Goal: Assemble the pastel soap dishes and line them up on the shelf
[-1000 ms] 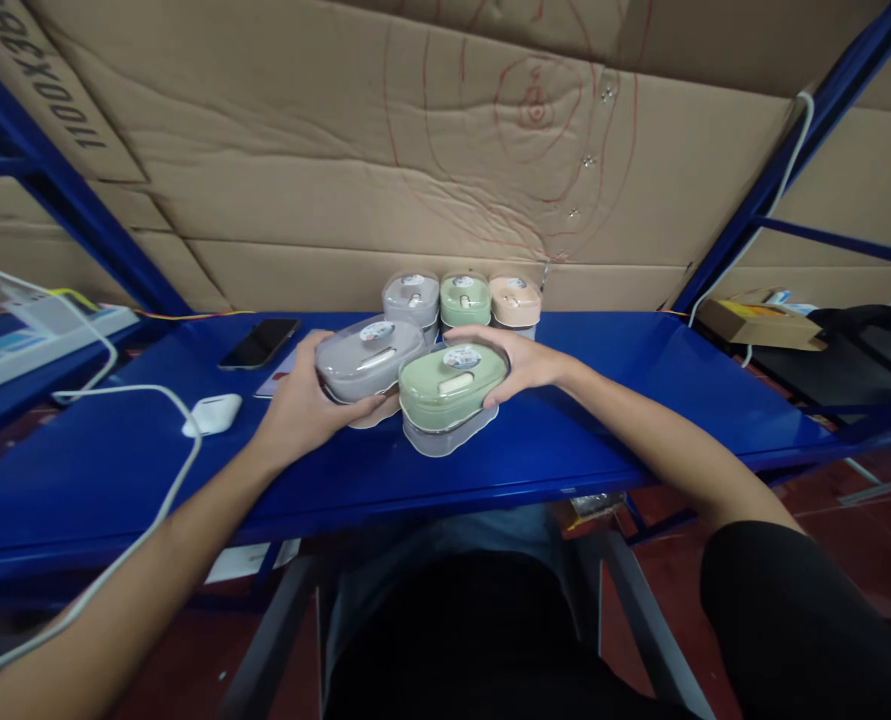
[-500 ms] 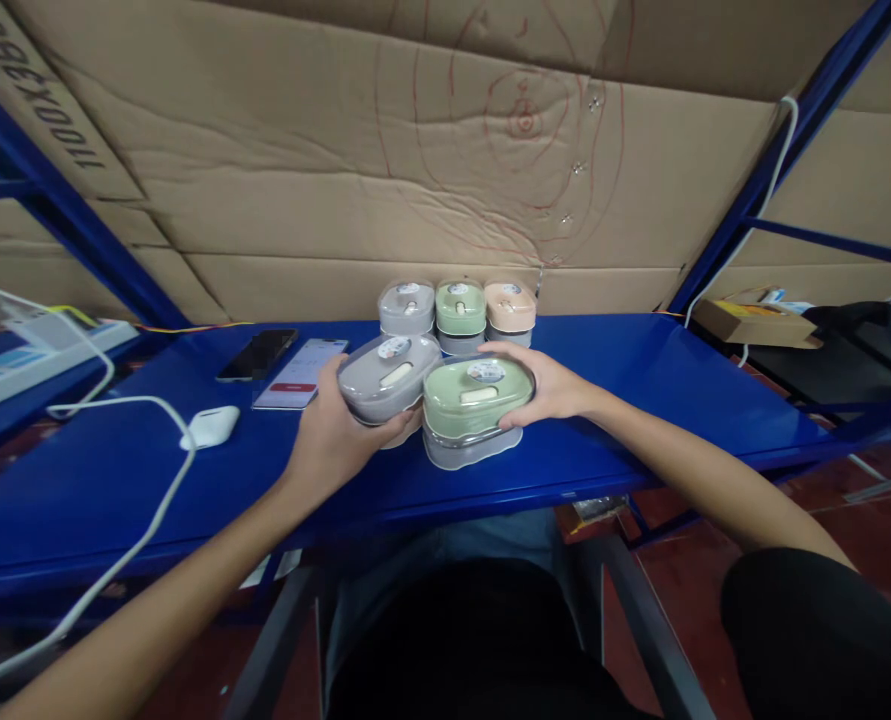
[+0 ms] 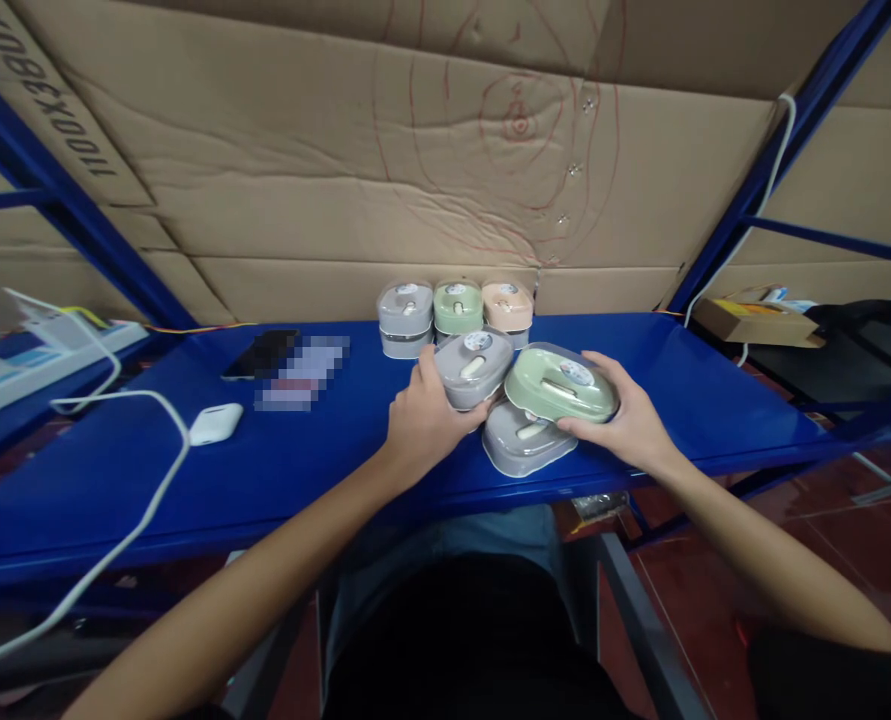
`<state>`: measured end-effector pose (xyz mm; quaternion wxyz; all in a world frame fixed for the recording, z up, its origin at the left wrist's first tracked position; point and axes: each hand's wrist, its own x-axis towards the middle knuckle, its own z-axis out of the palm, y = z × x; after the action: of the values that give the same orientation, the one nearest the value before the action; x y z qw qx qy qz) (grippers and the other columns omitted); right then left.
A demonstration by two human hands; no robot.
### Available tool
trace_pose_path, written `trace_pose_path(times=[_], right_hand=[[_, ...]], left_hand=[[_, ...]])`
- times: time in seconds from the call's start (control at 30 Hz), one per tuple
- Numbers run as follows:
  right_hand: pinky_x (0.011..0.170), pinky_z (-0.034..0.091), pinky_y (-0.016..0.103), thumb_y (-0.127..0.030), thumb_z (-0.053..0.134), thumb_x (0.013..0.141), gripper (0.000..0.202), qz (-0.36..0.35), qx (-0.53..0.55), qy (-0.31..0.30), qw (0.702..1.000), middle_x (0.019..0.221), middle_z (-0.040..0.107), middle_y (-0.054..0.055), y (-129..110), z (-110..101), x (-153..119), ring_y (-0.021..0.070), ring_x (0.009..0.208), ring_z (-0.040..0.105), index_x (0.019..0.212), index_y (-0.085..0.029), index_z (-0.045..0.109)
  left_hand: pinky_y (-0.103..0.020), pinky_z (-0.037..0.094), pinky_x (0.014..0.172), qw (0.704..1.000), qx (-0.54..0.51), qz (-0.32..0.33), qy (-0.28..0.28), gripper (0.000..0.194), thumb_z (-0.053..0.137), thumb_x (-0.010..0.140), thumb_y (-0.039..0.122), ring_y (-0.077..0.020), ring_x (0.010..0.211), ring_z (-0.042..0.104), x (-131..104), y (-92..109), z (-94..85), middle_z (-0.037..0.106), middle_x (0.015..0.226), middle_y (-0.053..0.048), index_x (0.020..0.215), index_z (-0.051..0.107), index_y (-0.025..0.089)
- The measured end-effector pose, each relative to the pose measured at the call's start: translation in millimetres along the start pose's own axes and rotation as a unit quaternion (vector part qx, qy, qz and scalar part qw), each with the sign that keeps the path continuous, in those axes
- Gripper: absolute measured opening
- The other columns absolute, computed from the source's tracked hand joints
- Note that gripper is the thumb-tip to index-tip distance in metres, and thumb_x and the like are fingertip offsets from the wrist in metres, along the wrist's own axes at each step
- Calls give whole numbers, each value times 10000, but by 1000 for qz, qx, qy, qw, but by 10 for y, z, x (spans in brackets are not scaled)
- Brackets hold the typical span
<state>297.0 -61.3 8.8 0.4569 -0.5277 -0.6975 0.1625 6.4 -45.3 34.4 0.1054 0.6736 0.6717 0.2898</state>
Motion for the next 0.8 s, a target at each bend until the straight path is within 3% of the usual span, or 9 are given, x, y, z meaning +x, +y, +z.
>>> trace_pose_path(times=[0.17, 0.27, 0.4, 0.57, 0.7, 0.8], right_hand=[[1207, 560, 640, -752, 957, 658, 1107, 42, -39, 39, 998, 1519, 727, 196, 147, -66, 216, 448, 1383, 710, 1565, -235, 589], [1185, 563, 630, -732, 947, 668, 1081, 118, -103, 82, 984, 1506, 730, 223, 390, -182, 560, 467, 1385, 700, 1545, -205, 596], [1131, 565, 565, -659, 955, 722, 956, 202, -192, 97, 956, 1443, 754, 256, 705, -218, 1091, 474, 1358, 709, 1469, -166, 619], [1102, 533, 501, -699, 883, 852, 931, 225, -245, 58, 941, 1499, 685, 352, 725, 104, 1443, 460, 1374, 678, 1471, -84, 559], [1171, 501, 541, -758, 791, 914, 932, 239, -321, 52, 915, 1561, 634, 357, 563, 495, 1515, 488, 1466, 603, 1482, -62, 544], [1206, 483, 564, -791, 749, 927, 971, 225, -329, 28, 917, 1600, 604, 357, 493, 639, 1540, 493, 1503, 575, 1518, -54, 524]], left_hand=[[-573, 599, 1146, 1000, -19, 9, -3, 1130, 917, 850, 648, -506, 1440, 694, 51, 13, 21, 673, 1597, -255, 1701, 341, 178], [-578, 595, 1151, 999, -40, 13, 8, 1144, 911, 832, 704, -504, 1446, 690, 45, 4, 16, 659, 1619, -250, 1694, 357, 195], [-588, 587, 1172, 999, -41, 1, 5, 1137, 917, 839, 655, -493, 1463, 682, 49, -22, -24, 654, 1625, -256, 1707, 349, 190], [-602, 591, 1173, 999, -33, -15, 8, 1125, 909, 837, 648, -505, 1479, 666, 77, -66, -70, 648, 1627, -266, 1694, 359, 169], [-590, 602, 1161, 999, -34, -16, 12, 1129, 902, 835, 668, -498, 1460, 684, 86, -96, -55, 650, 1622, -269, 1693, 355, 179], [-586, 610, 1150, 999, -37, -11, 19, 1118, 906, 829, 670, -495, 1448, 693, 85, -102, -46, 661, 1612, -260, 1685, 368, 193]])
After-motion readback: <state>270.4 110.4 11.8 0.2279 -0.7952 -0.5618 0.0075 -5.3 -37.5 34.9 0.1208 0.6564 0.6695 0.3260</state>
